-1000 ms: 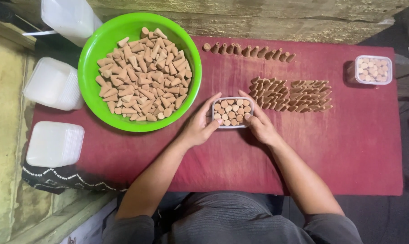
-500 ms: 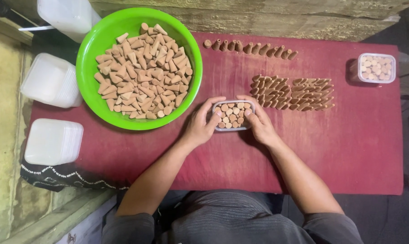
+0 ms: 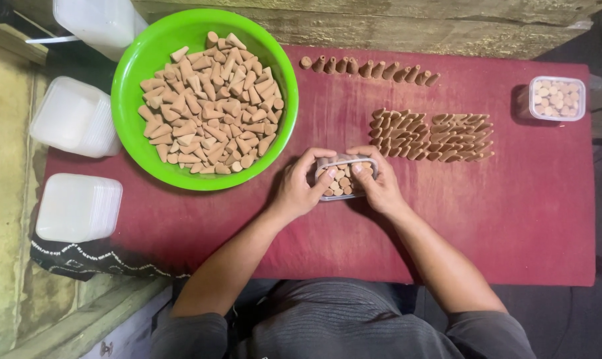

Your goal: Packaging incense cones into small plastic containers and closing the lids

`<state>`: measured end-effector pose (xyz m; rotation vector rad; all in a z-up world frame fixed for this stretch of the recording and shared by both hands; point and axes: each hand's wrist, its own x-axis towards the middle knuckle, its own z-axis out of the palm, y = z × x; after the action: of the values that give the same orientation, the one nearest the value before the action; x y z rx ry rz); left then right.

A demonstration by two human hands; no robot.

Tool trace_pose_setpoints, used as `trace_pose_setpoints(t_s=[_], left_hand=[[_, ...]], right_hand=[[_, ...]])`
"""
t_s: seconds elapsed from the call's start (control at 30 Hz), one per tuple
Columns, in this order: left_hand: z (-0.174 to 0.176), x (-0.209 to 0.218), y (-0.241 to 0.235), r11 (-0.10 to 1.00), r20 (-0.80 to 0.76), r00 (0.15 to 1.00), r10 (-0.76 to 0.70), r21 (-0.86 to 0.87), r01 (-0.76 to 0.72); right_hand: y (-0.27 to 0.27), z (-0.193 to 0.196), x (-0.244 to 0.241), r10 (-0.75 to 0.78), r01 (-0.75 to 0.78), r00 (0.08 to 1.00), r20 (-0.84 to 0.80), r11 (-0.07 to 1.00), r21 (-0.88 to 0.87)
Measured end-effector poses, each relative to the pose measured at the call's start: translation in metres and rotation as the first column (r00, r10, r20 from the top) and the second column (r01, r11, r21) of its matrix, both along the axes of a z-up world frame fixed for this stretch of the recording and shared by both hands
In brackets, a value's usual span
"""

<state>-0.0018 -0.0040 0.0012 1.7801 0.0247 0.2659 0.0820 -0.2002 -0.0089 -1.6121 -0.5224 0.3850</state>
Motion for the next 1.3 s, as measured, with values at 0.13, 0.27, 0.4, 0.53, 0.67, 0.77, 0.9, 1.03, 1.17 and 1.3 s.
trace_pose_setpoints(t_s=[0.13,0.27,0.4,0.53,0.67,0.77,0.9,1.03,1.17,1.3], left_hand=[[0.003,0.0,0.0,1.0,0.008,1.0,0.014,0.02,-0.014],[0.008,-0.001,0.009,0.998,-0.046,0.999,0.002,0.057,0.001],[0.018,-0.007,0.018,0.99,-0.212,0.968,-0.134,0.018,0.141],[0.025,-0.013,0.017,0.951,-0.102,0.991,-0.088,0.287,0.114],[0.048,-0.022,0.022,0.847,-0.105,0.992,-0.069,0.52,0.114],[0.081,-0.033,0.025,0.882,-0.237,0.957,-0.164,0.4,0.25],[0.055,-0.041,0.021,0.818,-0.122,0.968,-0.219,0.517,0.25],[0.041,-0.044,0.02,0.797,-0.048,0.979,-0.197,0.574,0.188],[0.03,-0.047,0.016,0.675,0.043,0.987,-0.156,0.734,0.075],[0.011,-0.049,0.013,0.641,0.158,0.981,-0.116,0.766,-0.048]], right_hand=[[0.002,0.003,-0.002,-0.006,0.006,1.0,0.028,1.0,-0.004],[-0.009,-0.007,0.004,0.078,-0.047,0.966,0.245,0.99,-0.131],[-0.021,0.005,0.0,0.063,0.041,0.92,0.387,0.966,-0.255],[-0.011,0.008,-0.006,0.088,0.107,0.87,0.486,0.927,-0.359],[-0.007,0.012,-0.007,0.25,0.016,0.792,0.558,0.904,-0.428],[0.004,0.038,-0.008,0.344,-0.055,0.736,0.583,0.889,-0.455],[0.004,0.037,-0.004,0.439,-0.119,0.73,0.524,0.836,-0.536],[0.005,0.032,-0.003,0.446,-0.113,0.712,0.542,0.835,-0.538],[0.002,0.024,-0.003,0.425,-0.094,0.677,0.6,0.859,-0.503],[-0.002,0.014,0.0,0.436,-0.093,0.627,0.646,0.865,-0.494]])
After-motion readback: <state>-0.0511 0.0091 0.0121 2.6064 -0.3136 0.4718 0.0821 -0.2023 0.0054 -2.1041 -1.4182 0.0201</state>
